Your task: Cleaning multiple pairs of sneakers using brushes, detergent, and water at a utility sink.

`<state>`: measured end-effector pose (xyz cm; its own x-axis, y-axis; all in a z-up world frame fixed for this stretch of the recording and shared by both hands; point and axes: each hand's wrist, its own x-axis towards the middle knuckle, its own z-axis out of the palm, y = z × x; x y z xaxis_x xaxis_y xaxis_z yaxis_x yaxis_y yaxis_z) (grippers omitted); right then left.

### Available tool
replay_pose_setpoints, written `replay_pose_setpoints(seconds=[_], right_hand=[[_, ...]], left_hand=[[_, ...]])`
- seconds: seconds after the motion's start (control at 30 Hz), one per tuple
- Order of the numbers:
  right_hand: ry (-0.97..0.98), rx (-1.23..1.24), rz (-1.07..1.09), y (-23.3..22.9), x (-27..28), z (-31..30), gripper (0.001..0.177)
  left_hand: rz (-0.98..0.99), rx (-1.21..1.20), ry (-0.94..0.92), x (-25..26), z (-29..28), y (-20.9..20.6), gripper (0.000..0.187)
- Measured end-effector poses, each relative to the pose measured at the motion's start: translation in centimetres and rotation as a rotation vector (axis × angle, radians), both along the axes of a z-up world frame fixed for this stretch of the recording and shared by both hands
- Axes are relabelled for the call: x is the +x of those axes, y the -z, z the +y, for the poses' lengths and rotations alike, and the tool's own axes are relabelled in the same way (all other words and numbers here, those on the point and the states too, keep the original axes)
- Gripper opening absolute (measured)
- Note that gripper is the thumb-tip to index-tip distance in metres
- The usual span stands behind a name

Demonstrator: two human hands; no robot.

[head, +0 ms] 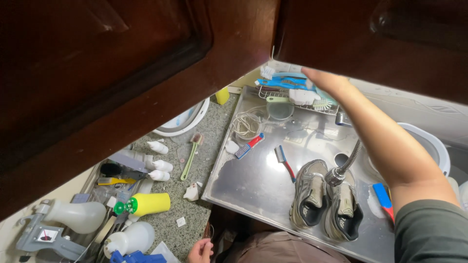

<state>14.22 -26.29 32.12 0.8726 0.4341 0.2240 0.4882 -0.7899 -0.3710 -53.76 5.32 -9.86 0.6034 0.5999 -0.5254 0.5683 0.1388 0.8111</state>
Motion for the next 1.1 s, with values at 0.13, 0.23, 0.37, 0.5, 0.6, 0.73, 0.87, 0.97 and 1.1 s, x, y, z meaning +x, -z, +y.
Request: replay_pose_setpoints(seconds=[0.13,0.23,0.37,0.5,0.6,0.73,0.87,0.97,1.1], right_hand=[[-0.034,0.177,-0.076,2.4,0.3,-2.9,0.029],[-0.107,1.0,0.366,2.1,-6.0,0.7,0.018],[-0.14,0.666,0.201,3.5,-13.0,8.5,0.018],[-0.138,0.566,0.124,10.5,-14.8,12.6,0.016],[-0.217,0.415,0.077,12.7,-16.1,12.5,0.014],[-0.215,0.407,0.124,10.9,-17.1,10.6,0.017],[-0.24,0.381,0.104,11.9,-16.9,9.4,0.014],[-0.189,0.313,0.141,13.1,-16.0,8.7,0.015],[-0.084,0.352,0.048,12.9,-15.2,8.5,0.015]], left_hand=[[0.073,0.049,0.049,2.6,-2.1,-6.7,0.023],[0.022,0.009,0.07,2.3,-3.3,-10.2,0.021],[-0.06,0.093,0.124,4.4,-3.1,-14.3,0.019],[-0.061,0.092,0.126,4.1,-2.3,-15.7,0.019],[-0.057,0.135,0.091,2.1,-1.4,-14.0,0.019],[-0.06,0.122,0.037,0.0,-0.9,-11.2,0.02],[0.004,0.091,0.066,0.0,-1.8,-11.5,0.021],[-0.036,0.077,0.074,1.3,-1.9,-12.8,0.021],[-0.059,0.084,0.081,1.7,-2.0,-13.3,0.02]])
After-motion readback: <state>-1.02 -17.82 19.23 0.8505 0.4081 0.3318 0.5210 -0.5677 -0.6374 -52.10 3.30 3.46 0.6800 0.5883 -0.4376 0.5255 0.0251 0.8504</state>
